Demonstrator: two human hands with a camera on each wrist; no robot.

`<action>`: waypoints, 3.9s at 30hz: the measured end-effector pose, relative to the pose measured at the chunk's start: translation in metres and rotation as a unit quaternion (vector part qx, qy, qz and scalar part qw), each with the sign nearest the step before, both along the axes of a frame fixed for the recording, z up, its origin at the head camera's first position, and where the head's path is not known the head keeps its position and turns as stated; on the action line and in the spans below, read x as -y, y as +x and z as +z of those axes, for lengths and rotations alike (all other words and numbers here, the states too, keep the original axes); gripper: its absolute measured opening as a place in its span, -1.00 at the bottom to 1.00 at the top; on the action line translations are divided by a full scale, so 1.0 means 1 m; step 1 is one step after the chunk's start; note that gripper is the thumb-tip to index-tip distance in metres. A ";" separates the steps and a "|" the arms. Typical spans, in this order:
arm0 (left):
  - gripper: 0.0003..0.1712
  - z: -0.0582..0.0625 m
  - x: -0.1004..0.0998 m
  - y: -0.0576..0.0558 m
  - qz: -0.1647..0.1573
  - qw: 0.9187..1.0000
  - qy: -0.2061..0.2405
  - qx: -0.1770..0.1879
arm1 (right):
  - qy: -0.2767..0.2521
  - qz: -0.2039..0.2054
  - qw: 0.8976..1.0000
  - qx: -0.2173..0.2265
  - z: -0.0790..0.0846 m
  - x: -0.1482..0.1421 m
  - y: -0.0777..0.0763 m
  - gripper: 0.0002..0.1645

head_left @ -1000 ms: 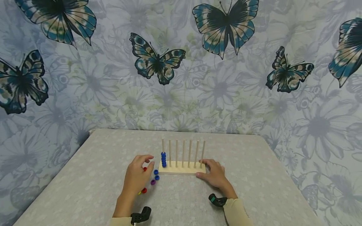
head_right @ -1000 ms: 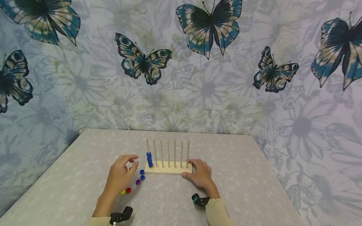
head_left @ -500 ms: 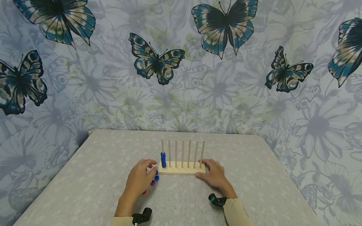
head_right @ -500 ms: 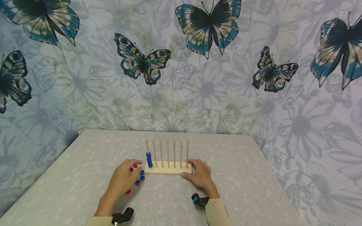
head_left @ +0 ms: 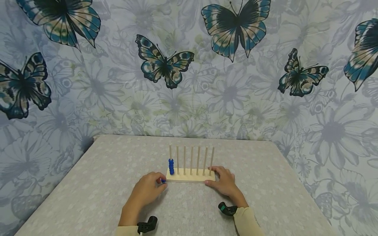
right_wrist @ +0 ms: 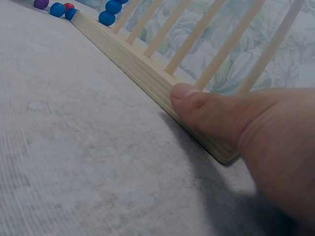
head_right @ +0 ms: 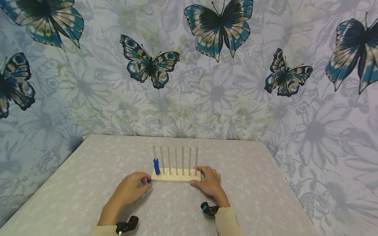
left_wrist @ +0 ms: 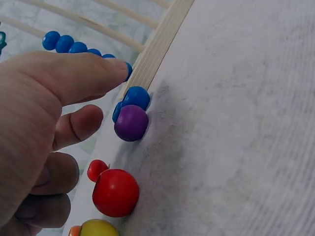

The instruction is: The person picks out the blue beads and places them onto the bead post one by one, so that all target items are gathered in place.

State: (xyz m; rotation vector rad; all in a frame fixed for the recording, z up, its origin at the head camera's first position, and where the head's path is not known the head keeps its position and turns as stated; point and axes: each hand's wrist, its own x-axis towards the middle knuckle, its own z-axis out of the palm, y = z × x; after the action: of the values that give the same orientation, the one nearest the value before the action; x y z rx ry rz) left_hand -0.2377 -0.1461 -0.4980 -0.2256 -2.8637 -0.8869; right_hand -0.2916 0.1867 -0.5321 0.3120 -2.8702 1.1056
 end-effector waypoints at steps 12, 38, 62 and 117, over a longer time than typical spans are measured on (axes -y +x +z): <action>-0.77 -0.003 0.000 0.000 -0.001 0.999 -0.018 0.029 | 0.008 -0.004 1.000 -0.001 -0.001 0.000 -0.002 -0.24; -0.79 -0.012 -0.005 0.001 -0.021 1.000 -0.022 0.003 | 0.004 -0.003 1.000 0.004 -0.002 0.000 0.002 -0.24; -0.81 -0.011 -0.006 0.001 -0.016 0.999 -0.029 0.000 | 0.006 -0.005 1.000 0.001 -0.002 0.000 0.001 -0.24; -0.69 0.043 -0.007 -0.002 0.018 0.976 -0.006 -0.215 | -0.012 0.000 1.000 -0.006 -0.001 -0.001 0.003 -0.25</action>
State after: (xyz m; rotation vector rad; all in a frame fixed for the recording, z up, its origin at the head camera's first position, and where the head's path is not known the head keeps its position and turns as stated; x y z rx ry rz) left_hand -0.2395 -0.1386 -0.4552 -0.3214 -2.4634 -0.7095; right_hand -0.2889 0.1878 -0.5336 0.3154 -2.8442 1.1334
